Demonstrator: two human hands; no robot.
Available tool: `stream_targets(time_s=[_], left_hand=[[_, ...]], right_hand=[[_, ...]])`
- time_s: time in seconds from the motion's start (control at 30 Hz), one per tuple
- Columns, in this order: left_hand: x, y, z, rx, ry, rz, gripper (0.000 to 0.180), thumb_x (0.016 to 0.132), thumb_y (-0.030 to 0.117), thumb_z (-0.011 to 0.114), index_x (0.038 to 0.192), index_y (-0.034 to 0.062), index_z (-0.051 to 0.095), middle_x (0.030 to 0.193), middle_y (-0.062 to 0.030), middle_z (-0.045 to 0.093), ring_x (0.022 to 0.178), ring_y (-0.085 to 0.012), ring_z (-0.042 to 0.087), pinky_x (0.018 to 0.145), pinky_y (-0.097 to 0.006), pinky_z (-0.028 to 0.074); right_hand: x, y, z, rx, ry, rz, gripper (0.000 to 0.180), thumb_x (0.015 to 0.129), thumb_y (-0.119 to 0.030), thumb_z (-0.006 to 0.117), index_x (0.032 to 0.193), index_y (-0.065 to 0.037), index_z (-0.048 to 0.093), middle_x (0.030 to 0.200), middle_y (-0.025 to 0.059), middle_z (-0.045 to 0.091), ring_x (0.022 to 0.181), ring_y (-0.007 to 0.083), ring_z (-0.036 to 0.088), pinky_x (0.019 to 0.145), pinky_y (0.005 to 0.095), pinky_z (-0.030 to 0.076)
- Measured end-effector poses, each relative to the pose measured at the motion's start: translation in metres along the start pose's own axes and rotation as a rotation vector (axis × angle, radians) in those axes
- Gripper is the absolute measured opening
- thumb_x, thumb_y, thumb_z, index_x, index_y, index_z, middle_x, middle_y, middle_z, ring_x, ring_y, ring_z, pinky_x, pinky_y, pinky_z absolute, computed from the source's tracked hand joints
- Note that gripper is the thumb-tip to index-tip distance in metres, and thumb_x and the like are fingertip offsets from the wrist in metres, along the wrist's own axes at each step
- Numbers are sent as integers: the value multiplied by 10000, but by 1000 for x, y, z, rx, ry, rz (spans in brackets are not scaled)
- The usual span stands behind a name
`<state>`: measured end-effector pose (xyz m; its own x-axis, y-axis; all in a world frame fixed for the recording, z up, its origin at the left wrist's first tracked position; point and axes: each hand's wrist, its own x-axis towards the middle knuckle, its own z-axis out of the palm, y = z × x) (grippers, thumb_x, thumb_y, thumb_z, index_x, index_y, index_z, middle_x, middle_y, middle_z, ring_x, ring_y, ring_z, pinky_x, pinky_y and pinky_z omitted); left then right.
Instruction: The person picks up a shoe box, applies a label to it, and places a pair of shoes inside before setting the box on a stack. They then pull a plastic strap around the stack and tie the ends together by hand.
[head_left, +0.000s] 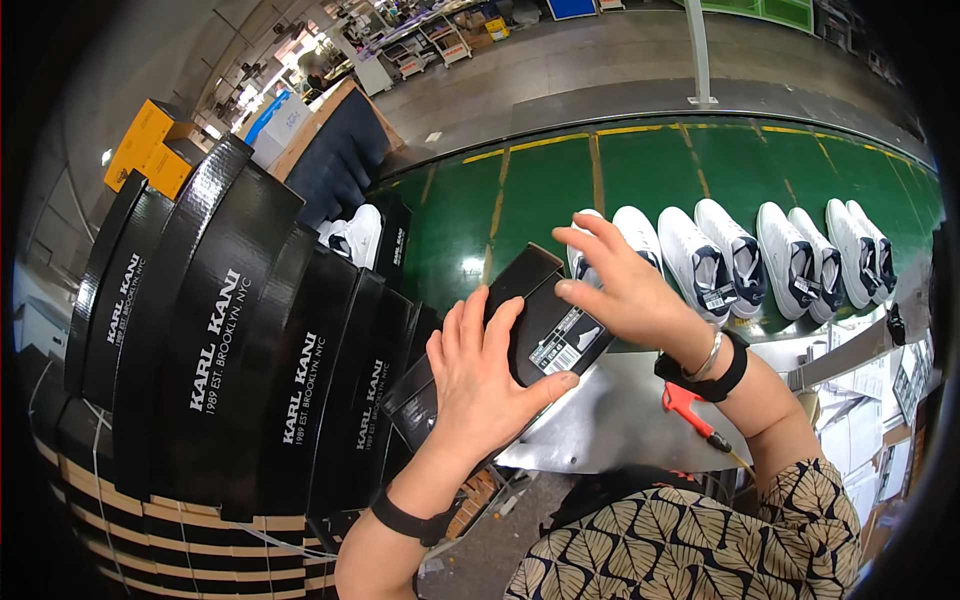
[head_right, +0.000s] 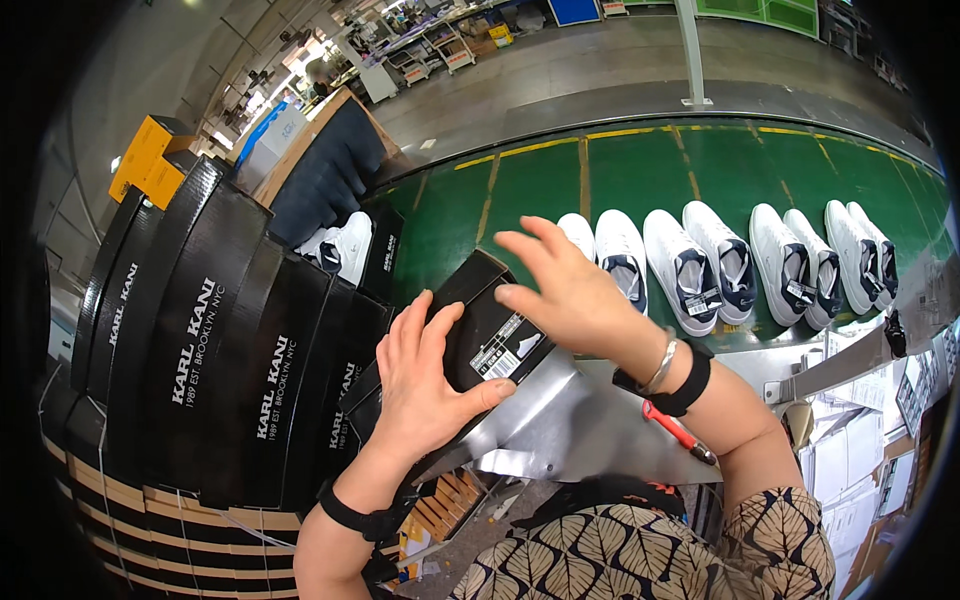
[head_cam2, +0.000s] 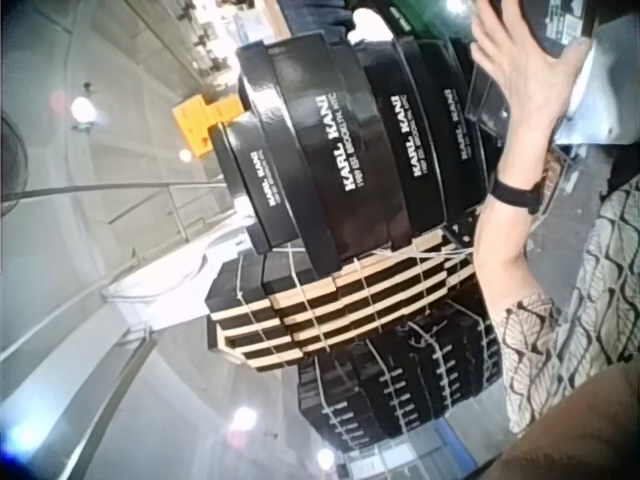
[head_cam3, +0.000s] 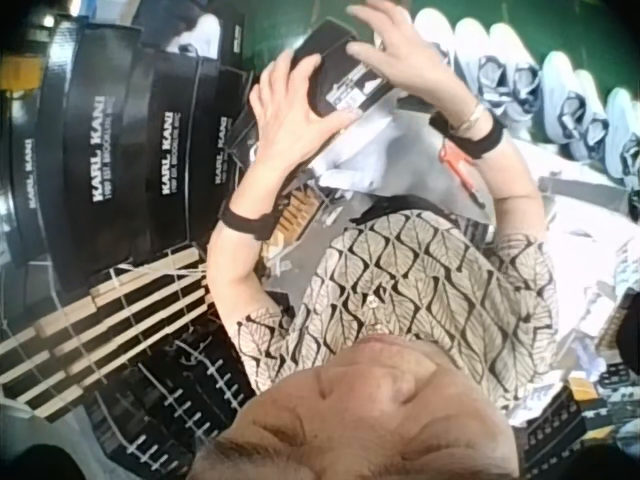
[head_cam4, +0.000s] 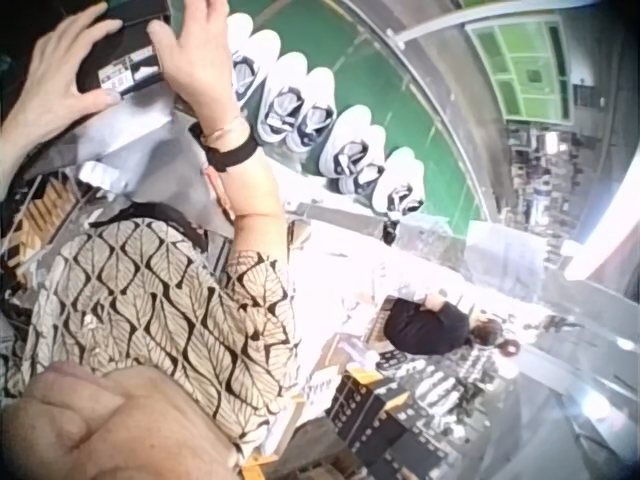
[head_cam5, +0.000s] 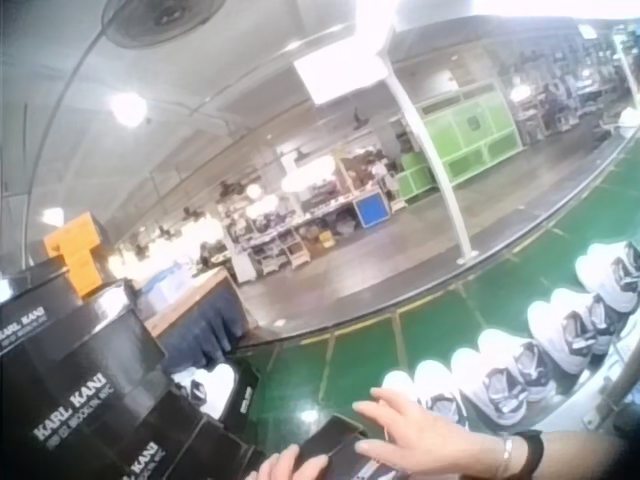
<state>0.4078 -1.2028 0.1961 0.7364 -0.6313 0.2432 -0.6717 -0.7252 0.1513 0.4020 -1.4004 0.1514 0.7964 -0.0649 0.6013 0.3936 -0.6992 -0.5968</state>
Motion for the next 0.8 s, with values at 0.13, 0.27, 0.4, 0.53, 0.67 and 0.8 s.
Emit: stream_targets(time_s=[0.13, 0.27, 0.4, 0.53, 0.67, 0.8], left_hand=[[2, -9, -3, -127, 29, -31, 757, 658, 466, 691, 1234, 56, 420, 1304, -204, 328, 1168, -370, 327, 967, -464, 258], [13, -15, -3, -192, 26, -87, 651, 683, 396, 691, 1180, 40, 466, 1178, -176, 476, 1084, -335, 416, 937, -428, 300], [11, -14, -4, -155, 95, -69, 502, 725, 230, 669, 1149, 20, 502, 1104, -163, 540, 1020, -301, 488, 882, -369, 385], [15, -12, -8, -177, 56, -92, 427, 792, 226, 616, 1132, 4, 482, 1068, -173, 541, 965, -325, 510, 832, -395, 403], [14, -15, -7, -141, 98, 47, 376, 783, 130, 624, 1103, -12, 488, 1035, -182, 549, 914, -331, 526, 802, -392, 420], [20, -31, -8, -216, 158, -109, 316, 833, 126, 578, 1090, -34, 485, 1027, -166, 548, 946, -276, 537, 831, -338, 421]], right_hand=[[-13, 80, 15, 126, 54, 457, 455, 796, -234, 559, 1192, -34, 460, 1095, 208, 510, 938, 344, 543, 827, 394, 439], [-59, 146, 50, -556, -522, 398, 430, 799, -219, 511, 1219, -137, 478, 1023, 178, 574, 957, 291, 567, 781, 378, 450], [-68, 165, 81, -614, -896, 548, 487, 823, -217, 472, 1295, -287, 379, 1007, 84, 607, 926, 255, 601, 818, 406, 408], [-74, 183, 111, -728, -725, 415, 349, 850, -183, 439, 1174, -291, 510, 968, 84, 609, 914, 239, 605, 795, 445, 424], [-62, 190, 114, -517, -616, 460, 229, 777, -160, 490, 970, -174, 613, 839, 139, 634, 818, 296, 623, 707, 434, 475], [-12, 191, 46, -285, -481, 485, 300, 661, -176, 540, 944, -115, 620, 816, 140, 642, 760, 318, 615, 661, 400, 487]])
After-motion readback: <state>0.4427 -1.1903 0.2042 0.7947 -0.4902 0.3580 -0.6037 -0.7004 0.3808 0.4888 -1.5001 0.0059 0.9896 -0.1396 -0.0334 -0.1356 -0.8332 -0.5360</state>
